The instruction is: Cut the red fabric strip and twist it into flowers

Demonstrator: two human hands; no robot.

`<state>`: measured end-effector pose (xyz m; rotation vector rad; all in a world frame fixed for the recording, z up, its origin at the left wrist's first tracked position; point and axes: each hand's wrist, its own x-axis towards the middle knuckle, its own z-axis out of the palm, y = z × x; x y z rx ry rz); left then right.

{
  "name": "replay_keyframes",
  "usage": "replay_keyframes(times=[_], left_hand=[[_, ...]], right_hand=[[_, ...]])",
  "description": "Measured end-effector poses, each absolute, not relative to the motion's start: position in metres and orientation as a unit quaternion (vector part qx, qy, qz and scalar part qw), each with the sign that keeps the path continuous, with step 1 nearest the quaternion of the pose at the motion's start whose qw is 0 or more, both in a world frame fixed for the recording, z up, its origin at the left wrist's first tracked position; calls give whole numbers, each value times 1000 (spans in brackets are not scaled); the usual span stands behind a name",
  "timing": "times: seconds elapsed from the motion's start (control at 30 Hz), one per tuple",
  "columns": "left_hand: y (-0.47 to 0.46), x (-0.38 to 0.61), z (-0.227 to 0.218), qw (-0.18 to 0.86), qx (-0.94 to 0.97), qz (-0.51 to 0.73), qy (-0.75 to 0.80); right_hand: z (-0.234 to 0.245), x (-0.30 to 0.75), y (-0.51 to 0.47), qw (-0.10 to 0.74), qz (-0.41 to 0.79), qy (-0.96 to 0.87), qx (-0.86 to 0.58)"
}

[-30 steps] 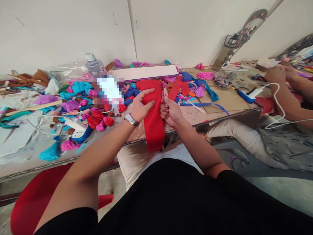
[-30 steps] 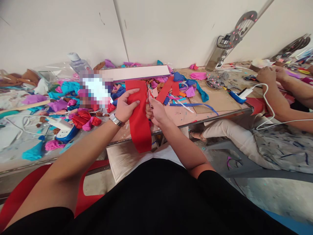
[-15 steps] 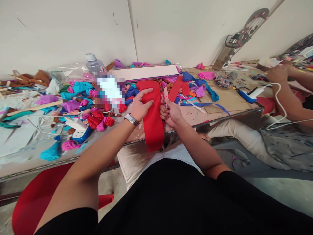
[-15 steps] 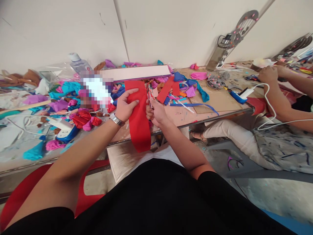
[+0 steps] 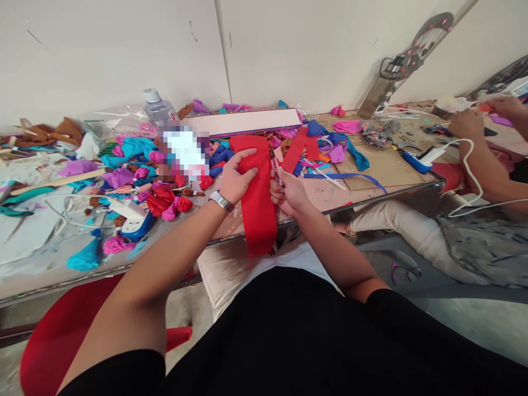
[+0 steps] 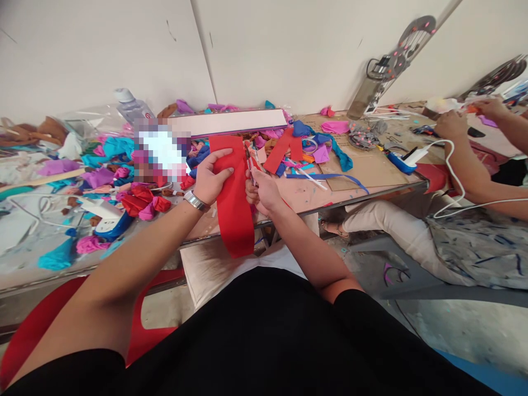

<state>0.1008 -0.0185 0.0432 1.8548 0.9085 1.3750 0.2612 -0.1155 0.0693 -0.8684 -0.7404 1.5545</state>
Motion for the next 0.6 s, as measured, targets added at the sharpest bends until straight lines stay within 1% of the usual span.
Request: replay_keyframes(times=[0.6], left_hand=[[-21,101,46,340,693,529,354]], right_hand=[[67,263,-122,567,676,-320,-346]])
